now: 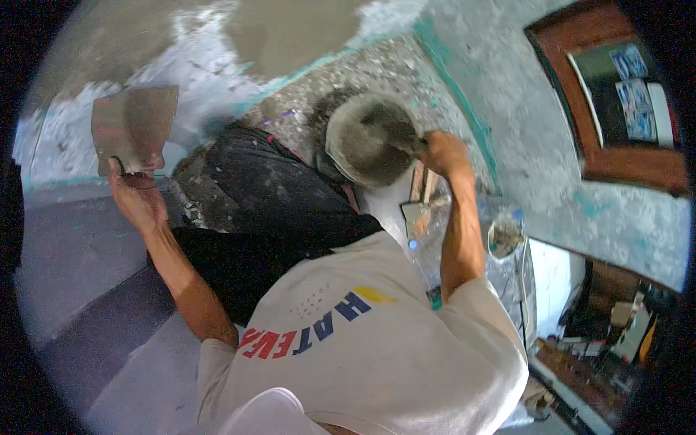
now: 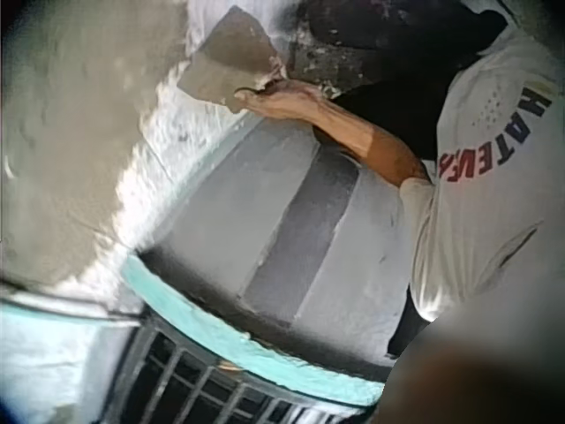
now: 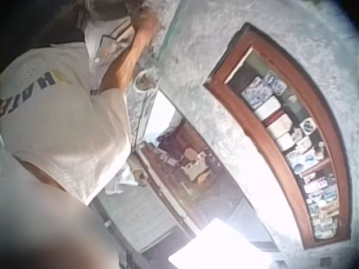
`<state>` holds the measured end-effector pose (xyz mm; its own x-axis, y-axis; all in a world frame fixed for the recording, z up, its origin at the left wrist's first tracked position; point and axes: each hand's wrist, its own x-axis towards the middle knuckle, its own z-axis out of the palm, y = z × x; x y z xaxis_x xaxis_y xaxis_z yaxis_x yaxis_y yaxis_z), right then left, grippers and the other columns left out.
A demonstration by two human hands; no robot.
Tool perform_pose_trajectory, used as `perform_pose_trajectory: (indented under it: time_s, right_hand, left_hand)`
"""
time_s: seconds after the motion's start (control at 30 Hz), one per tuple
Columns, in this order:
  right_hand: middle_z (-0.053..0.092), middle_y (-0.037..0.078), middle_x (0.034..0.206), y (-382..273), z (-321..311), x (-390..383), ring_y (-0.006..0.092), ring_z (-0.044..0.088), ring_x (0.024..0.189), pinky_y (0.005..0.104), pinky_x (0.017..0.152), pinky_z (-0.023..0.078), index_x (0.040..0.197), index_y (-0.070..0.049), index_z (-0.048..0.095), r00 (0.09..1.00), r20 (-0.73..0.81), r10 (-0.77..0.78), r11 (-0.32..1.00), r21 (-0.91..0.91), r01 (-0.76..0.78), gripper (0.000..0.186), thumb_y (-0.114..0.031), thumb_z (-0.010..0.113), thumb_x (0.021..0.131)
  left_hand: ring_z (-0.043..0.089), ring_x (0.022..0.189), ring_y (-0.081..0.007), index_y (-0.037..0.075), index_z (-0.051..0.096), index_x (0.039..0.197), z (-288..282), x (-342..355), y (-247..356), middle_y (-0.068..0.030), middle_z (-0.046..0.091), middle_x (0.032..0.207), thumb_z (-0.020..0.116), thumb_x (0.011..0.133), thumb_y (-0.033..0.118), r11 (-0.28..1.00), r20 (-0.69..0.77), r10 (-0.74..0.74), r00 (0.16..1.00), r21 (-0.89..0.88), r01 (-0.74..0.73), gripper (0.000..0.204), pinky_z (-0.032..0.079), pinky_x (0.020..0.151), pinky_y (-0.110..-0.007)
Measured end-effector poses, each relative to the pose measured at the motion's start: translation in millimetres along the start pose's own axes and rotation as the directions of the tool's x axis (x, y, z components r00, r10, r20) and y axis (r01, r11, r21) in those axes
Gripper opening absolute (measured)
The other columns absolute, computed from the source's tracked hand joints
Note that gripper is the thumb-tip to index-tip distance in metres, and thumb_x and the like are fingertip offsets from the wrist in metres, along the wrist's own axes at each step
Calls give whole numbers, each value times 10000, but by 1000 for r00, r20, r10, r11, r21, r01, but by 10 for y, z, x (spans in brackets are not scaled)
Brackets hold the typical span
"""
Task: The person applies cement mixture to a wall surface using a masonry trowel, then smooths the plaster with a wooden float.
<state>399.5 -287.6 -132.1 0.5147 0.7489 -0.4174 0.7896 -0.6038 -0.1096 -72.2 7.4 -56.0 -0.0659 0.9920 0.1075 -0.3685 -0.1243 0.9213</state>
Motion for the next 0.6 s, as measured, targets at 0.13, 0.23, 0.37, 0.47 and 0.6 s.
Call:
perform_pose_trajectory:
  time_s: [0.13, 0.23, 0.37, 0.47, 0.6]
  right_hand:
    - [752, 262, 1139, 209, 678, 274, 445, 707, 1119, 541, 940, 552, 1220, -53, 747, 998, 16, -63, 985, 161, 60, 433, -371, 769, 927]
    - [752, 271, 1095, 601, 822, 459, 450, 715, 1089, 538, 925, 556, 1189, -53, 758, 990, -97, -102, 924, 359, 130, 413, -397, 734, 961]
    - [758, 268, 1016, 1457, 967, 187, 481, 727, 1005, 546, 907, 558, 1163, -50, 768, 924, -300, 237, 859, 509, -55, 417, -424, 671, 1009]
    - [756, 273, 1044, 1956, 1356, -16, 496, 720, 1016, 555, 926, 557, 1159, -50, 767, 898, -233, 374, 887, 372, -273, 440, -448, 655, 1009]
    - [750, 297, 1079, 1913, 2230, 13, 485, 728, 1025, 544, 929, 568, 1136, -30, 754, 954, -92, 287, 899, 369, -235, 472, -467, 633, 1005]
  left_hand:
    - [694, 1142, -248, -28, 578, 1410, 578, -244, -135, -132, 678, 1279, 620, 1099, 337, 990, 128, -84, 988, 127, 68, 481, 622, 853, -406]
    - [741, 856, -185, -25, 662, 1335, 1037, -416, -368, -98, 751, 1106, 682, 1071, 311, 882, 270, -332, 904, 429, 196, 427, 613, 732, -332]
    - [733, 843, -167, 29, 685, 1341, 1625, -595, -1027, -107, 762, 1065, 705, 1050, 262, 757, 488, -532, 692, 640, 131, 373, 622, 709, -330]
    - [732, 792, -182, 8, 682, 1339, 1955, -831, -1664, -127, 773, 1045, 712, 1041, 234, 660, 517, -713, 473, 723, 205, 375, 628, 660, -344]
    - [786, 821, -248, -32, 661, 1341, 2167, -1184, -2328, -171, 775, 1017, 706, 1045, 240, 418, 322, -869, 376, 884, 210, 405, 635, 666, -390]
